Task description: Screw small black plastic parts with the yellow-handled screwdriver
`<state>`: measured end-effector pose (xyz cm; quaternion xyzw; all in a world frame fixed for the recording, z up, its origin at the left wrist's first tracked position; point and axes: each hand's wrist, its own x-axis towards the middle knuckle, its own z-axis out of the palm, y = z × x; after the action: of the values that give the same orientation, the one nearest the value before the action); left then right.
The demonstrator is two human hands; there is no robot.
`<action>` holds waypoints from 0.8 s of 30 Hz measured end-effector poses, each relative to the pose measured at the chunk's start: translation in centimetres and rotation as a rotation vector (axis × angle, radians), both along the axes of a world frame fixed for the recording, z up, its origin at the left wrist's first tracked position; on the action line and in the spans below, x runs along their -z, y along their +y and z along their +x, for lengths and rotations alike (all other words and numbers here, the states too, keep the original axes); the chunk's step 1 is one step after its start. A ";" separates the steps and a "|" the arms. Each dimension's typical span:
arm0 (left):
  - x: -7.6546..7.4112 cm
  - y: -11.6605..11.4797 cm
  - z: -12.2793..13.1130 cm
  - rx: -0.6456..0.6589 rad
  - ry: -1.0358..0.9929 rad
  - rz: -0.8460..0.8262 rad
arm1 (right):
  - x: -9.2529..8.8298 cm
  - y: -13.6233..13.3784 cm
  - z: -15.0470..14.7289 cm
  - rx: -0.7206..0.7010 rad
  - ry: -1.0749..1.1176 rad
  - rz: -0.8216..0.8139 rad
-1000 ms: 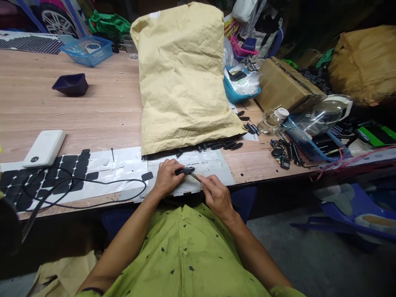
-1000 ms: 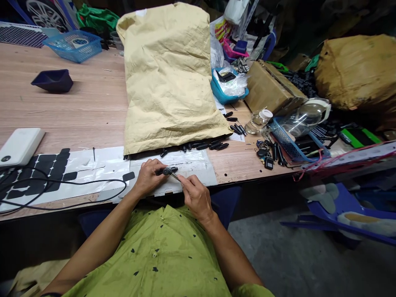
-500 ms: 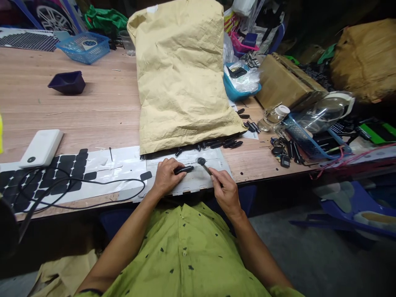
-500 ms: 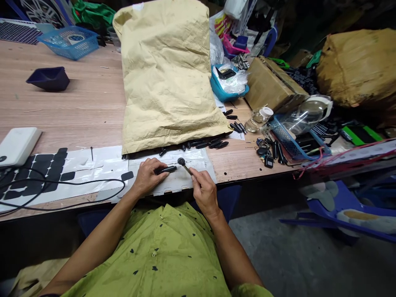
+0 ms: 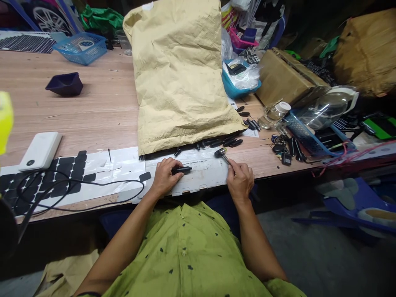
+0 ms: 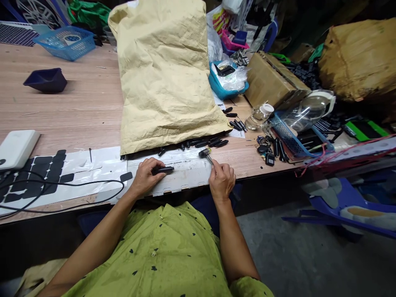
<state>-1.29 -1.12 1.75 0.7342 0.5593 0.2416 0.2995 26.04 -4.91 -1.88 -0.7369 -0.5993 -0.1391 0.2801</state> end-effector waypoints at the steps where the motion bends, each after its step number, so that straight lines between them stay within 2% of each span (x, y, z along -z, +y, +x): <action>1: 0.0 0.1 -0.1 0.003 -0.007 0.005 | 0.0 0.1 -0.1 0.007 -0.002 -0.006; 5: 0.0 -0.2 -0.6 0.055 -0.134 0.061 | -0.2 0.3 -0.6 0.028 0.008 -0.043; 8: -0.6 -2.2 -0.6 0.170 -0.302 0.048 | -0.2 0.4 -0.6 0.020 0.019 -0.063; 11: -1.1 -5.5 0.1 0.333 -0.389 -0.162 | -0.2 0.5 -0.6 0.008 0.018 -0.065; 14: -0.4 -7.8 1.2 0.379 -0.328 -0.451 | 0.0 0.6 -0.6 0.019 -0.002 -0.042; 18: 2.6 -7.8 1.7 0.185 -0.221 -0.815 | 0.1 0.6 -0.7 0.006 -0.017 -0.025; 21: 5.1 -7.0 1.5 0.048 -0.077 -0.924 | 0.1 0.6 -0.7 -0.007 0.006 -0.038; 24: 6.5 -6.7 1.2 -0.087 0.016 -0.953 | 0.0 0.6 -0.9 0.000 0.026 -0.052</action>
<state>-0.10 -7.86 -4.71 0.4928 0.6404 -0.0350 0.5880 25.18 -4.29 -1.91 -0.7456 -0.5990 -0.1141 0.2686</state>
